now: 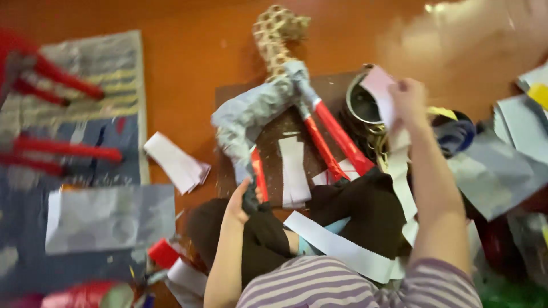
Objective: Applying red paper strips to a giraffe-shaped sculpture as part of a craft project
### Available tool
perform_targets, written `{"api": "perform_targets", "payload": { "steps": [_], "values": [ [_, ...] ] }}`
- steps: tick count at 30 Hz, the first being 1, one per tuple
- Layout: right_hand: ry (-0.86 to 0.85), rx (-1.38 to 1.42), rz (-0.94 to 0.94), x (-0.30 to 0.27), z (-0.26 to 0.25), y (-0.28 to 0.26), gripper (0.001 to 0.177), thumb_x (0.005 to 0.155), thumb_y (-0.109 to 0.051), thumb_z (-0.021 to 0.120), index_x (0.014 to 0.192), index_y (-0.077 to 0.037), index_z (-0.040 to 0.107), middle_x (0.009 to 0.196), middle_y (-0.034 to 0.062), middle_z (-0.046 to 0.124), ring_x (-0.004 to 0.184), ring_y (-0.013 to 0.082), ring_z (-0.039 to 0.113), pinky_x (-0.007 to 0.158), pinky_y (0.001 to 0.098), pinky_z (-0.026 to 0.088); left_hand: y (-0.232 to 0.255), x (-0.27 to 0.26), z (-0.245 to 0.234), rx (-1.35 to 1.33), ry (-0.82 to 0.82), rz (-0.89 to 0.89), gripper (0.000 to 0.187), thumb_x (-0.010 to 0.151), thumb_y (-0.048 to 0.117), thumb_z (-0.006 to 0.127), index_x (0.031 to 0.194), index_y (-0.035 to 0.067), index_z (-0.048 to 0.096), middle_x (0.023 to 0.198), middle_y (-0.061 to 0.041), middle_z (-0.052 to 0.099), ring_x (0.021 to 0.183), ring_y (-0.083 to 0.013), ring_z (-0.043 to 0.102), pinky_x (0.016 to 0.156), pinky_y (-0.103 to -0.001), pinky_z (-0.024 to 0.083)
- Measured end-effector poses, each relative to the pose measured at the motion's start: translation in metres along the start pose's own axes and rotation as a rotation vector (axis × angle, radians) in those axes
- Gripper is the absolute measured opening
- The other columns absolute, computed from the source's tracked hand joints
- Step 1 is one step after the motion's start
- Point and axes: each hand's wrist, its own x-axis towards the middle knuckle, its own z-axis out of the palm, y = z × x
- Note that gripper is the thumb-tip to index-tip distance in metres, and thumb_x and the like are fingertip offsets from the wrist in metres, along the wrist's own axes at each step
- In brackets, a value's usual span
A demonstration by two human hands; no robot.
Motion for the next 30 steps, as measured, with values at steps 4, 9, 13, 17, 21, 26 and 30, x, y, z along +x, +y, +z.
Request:
{"api": "perform_targets", "payload": {
  "steps": [4, 9, 13, 17, 21, 26, 30],
  "values": [
    [-0.055, -0.545, -0.076, 0.016, 0.056, 0.024, 0.018, 0.087, -0.018, 0.069, 0.085, -0.001, 0.073, 0.074, 0.0210, 0.068, 0.076, 0.0424, 0.069, 0.063, 0.0509, 0.054, -0.004, -0.019, 0.020, 0.048, 0.048, 0.041, 0.041, 0.090, 0.045, 0.066, 0.089, 0.004, 0.061, 0.078, -0.016, 0.067, 0.065, -0.0265, 0.069, 0.060, -0.035, 0.061],
    [-0.397, -0.487, 0.036, 0.008, 0.103, 0.008, 0.035, 0.093, -0.033, 0.055, 0.089, -0.001, 0.067, 0.102, 0.0240, 0.051, 0.078, 0.0470, 0.061, 0.075, 0.0560, 0.050, -0.005, -0.018, 0.011, 0.018, -0.150, 0.078, 0.037, 0.091, 0.043, 0.059, 0.116, 0.015, 0.058, 0.069, -0.004, 0.048, 0.056, -0.0148, 0.046, 0.052, -0.024, 0.043],
    [-0.565, -0.251, 0.327, 0.009, 0.131, 0.027, 0.037, 0.087, -0.028, 0.051, 0.114, -0.002, 0.053, 0.115, 0.0245, 0.065, 0.105, 0.0414, 0.063, 0.085, 0.0436, 0.048, -0.004, -0.023, 0.023, 0.053, -0.124, 0.092, 0.034, 0.090, 0.040, 0.061, 0.113, 0.016, 0.057, 0.068, -0.005, 0.047, 0.054, -0.0159, 0.046, 0.051, -0.026, 0.043],
    [-0.679, -0.340, 0.161, -0.005, 0.136, 0.042, 0.037, 0.080, -0.018, 0.045, 0.104, 0.003, 0.064, 0.113, 0.0251, 0.065, 0.105, 0.0415, 0.063, 0.087, 0.0442, 0.048, -0.006, -0.024, 0.025, 0.108, -0.044, 0.132, 0.033, 0.087, 0.041, 0.064, 0.093, 0.011, 0.051, 0.068, -0.005, 0.048, 0.054, -0.0162, 0.047, 0.052, -0.028, 0.041],
    [-0.738, -0.405, 0.099, -0.022, 0.058, -0.023, 0.038, 0.095, -0.032, 0.042, 0.118, -0.025, 0.071, 0.123, 0.0047, 0.067, 0.115, 0.0277, 0.061, 0.093, 0.0346, 0.045, -0.011, -0.031, 0.037, 0.102, 0.058, 0.141, 0.040, 0.086, 0.042, 0.068, 0.094, 0.005, 0.054, 0.071, -0.008, 0.056, 0.053, -0.0183, 0.054, 0.051, -0.030, 0.047],
    [-0.468, -0.177, 0.080, -0.090, -0.047, -0.166, 0.026, 0.098, -0.022, 0.044, 0.099, -0.009, 0.067, 0.121, -0.0043, 0.069, 0.105, 0.0228, 0.066, 0.087, 0.0342, 0.046, -0.017, -0.041, 0.046, 0.107, -0.001, 0.142, 0.043, 0.087, 0.050, 0.064, 0.096, 0.009, 0.055, 0.072, -0.005, 0.056, 0.056, -0.0152, 0.053, 0.054, -0.028, 0.047],
    [-0.329, 0.258, -0.074, -0.176, -0.065, -0.250, 0.035, 0.097, -0.004, 0.043, 0.129, -0.003, 0.055, 0.128, 0.0163, 0.062, 0.061, 0.0124, 0.056, 0.055, 0.0218, 0.050, -0.017, -0.014, 0.018, 0.112, -0.110, 0.143, 0.068, 0.074, 0.077, 0.061, 0.090, 0.010, 0.057, 0.073, -0.005, 0.063, 0.058, -0.0156, 0.060, 0.055, -0.029, 0.051]
  ]
}}
